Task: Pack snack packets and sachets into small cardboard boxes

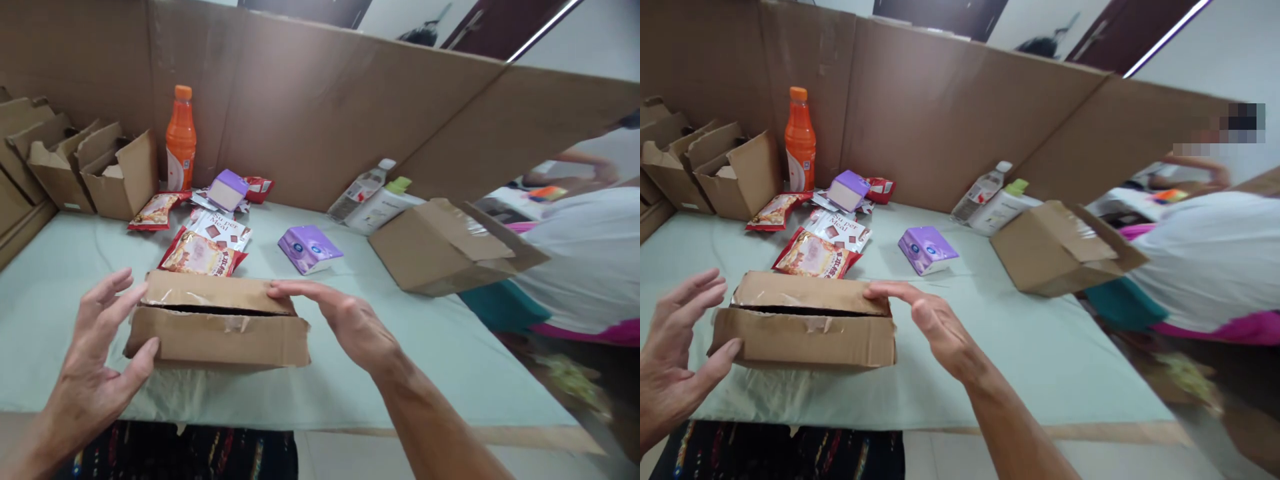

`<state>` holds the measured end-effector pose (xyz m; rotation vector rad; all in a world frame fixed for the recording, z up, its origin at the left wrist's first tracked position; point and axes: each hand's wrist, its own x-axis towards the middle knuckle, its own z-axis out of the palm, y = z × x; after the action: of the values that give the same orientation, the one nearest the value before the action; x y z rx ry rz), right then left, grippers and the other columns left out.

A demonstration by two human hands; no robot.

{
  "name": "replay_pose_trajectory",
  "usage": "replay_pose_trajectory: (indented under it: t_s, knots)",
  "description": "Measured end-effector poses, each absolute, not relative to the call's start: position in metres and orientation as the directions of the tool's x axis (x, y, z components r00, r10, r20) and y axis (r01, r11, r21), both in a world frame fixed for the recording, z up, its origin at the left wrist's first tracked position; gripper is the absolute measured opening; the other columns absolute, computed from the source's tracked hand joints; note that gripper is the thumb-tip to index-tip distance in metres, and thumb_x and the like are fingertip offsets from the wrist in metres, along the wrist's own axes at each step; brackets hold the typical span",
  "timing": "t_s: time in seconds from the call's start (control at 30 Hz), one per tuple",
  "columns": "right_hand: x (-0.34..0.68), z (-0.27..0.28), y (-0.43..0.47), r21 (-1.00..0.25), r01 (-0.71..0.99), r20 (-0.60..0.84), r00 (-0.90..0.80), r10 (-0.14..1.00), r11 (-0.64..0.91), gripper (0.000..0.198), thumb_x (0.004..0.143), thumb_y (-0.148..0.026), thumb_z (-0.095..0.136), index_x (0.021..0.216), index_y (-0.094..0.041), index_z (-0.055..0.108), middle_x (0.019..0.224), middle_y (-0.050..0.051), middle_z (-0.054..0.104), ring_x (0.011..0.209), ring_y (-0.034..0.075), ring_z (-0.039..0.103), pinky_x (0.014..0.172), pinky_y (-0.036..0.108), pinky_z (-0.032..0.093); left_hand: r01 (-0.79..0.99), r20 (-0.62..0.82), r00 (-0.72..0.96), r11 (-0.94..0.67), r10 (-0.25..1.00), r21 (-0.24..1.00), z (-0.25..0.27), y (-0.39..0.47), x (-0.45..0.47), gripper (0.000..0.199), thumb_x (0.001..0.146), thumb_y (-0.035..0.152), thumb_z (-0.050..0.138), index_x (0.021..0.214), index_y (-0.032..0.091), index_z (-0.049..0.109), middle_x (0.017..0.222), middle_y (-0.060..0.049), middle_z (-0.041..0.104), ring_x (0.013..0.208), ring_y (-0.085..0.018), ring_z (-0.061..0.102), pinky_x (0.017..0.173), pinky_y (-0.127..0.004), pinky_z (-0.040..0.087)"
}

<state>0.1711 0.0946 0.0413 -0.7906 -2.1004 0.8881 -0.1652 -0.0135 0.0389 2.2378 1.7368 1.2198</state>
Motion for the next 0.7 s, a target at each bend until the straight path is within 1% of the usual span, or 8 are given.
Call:
replay_pose_trajectory:
  t_s: [0.07, 0.17, 0.27, 0.37, 0.47, 0.53, 0.6, 0.7]
  knots:
    - [0.175, 0.037, 0.088, -0.693, 0.296, 0.38, -0.624, 0.683, 0.657, 0.05, 0.106, -0.059, 0.047, 0.144, -0.032, 0.063, 0.146, 0.008, 0.068, 0.142, 0.028, 0.057, 0.117, 0.052, 0.048, 0.777, 0.489, 0.119, -0.388, 0.864, 0.496, 0.036, -0.011, -0.164, 0.048, 0.103, 0.02, 0.053, 0.149, 0.036, 0.05, 0.161, -0.006, 0.044, 0.147, -0.032, 0.047, 0.117, -0.052, 0.05]
    - [0.175, 0.032, 0.078, -0.498, 0.389, 0.393, -0.696, 0.602, 0.775, 0.064, 0.098, -0.052, 0.067, 0.157, -0.034, 0.049, 0.156, 0.009, 0.059, 0.151, 0.031, 0.047, 0.121, 0.054, 0.043, 0.745, 0.448, 0.142, -0.394, 0.883, 0.539, 0.028, -0.007, -0.164, 0.045, 0.103, 0.019, 0.047, 0.145, 0.035, 0.055, 0.157, -0.006, 0.05, 0.149, -0.033, 0.044, 0.12, -0.057, 0.046]
    - [0.172, 0.032, 0.077, -0.402, 0.441, 0.382, -0.716, 0.584, 0.803, 0.069, 0.099, -0.05, 0.065, 0.162, -0.035, 0.042, 0.167, 0.011, 0.044, 0.157, 0.034, 0.035, 0.122, 0.059, 0.04, 0.751, 0.442, 0.111, -0.366, 0.89, 0.549, 0.022, -0.003, -0.164, 0.042, 0.101, 0.02, 0.049, 0.138, 0.035, 0.061, 0.166, -0.004, 0.038, 0.15, -0.035, 0.043, 0.119, -0.057, 0.047]
    - [0.169, 0.035, 0.085, -0.391, 0.422, 0.312, -0.775, 0.549, 0.818, 0.061, 0.1, -0.047, 0.061, 0.158, -0.035, 0.05, 0.174, 0.009, 0.031, 0.162, 0.036, 0.022, 0.124, 0.063, 0.034, 0.761, 0.423, 0.087, -0.334, 0.902, 0.556, 0.021, -0.001, -0.165, 0.044, 0.103, 0.022, 0.048, 0.141, 0.04, 0.059, 0.168, -0.002, 0.036, 0.149, -0.034, 0.045, 0.116, -0.057, 0.051]
    - [0.165, 0.036, 0.095, -0.426, 0.373, 0.241, -0.831, 0.501, 0.824, 0.061, 0.098, -0.057, 0.063, 0.153, -0.033, 0.057, 0.174, 0.009, 0.032, 0.163, 0.036, 0.018, 0.126, 0.064, 0.03, 0.783, 0.403, 0.127, -0.341, 0.906, 0.52, 0.023, 0.0, -0.169, 0.049, 0.104, 0.021, 0.046, 0.146, 0.045, 0.054, 0.169, 0.001, 0.035, 0.151, -0.035, 0.042, 0.113, -0.061, 0.053]
    - [0.162, 0.035, 0.099, -0.433, 0.363, 0.237, -0.837, 0.493, 0.825, 0.074, 0.091, -0.067, 0.068, 0.154, -0.032, 0.056, 0.174, 0.011, 0.03, 0.163, 0.037, 0.017, 0.126, 0.063, 0.03, 0.78, 0.419, 0.173, -0.383, 0.892, 0.494, 0.022, 0.001, -0.171, 0.049, 0.104, 0.019, 0.046, 0.142, 0.047, 0.057, 0.167, 0.004, 0.039, 0.152, -0.036, 0.04, 0.114, -0.067, 0.05]
    - [0.158, 0.035, 0.099, -0.419, 0.355, 0.258, -0.836, 0.485, 0.836, 0.082, 0.086, -0.071, 0.072, 0.155, -0.031, 0.055, 0.176, 0.014, 0.025, 0.163, 0.038, 0.016, 0.125, 0.064, 0.029, 0.759, 0.44, 0.166, -0.399, 0.883, 0.515, 0.02, 0.003, -0.174, 0.048, 0.102, 0.02, 0.046, 0.138, 0.049, 0.061, 0.165, 0.007, 0.041, 0.153, -0.038, 0.039, 0.118, -0.072, 0.044]
    - [0.153, 0.038, 0.096, -0.381, 0.352, 0.253, -0.85, 0.463, 0.855, 0.07, 0.09, -0.062, 0.073, 0.15, -0.031, 0.061, 0.175, 0.015, 0.028, 0.163, 0.036, 0.018, 0.125, 0.063, 0.028, 0.727, 0.449, 0.116, -0.384, 0.886, 0.569, 0.017, 0.006, -0.175, 0.051, 0.099, 0.023, 0.051, 0.135, 0.057, 0.062, 0.164, 0.015, 0.042, 0.152, -0.042, 0.038, 0.121, -0.079, 0.035]
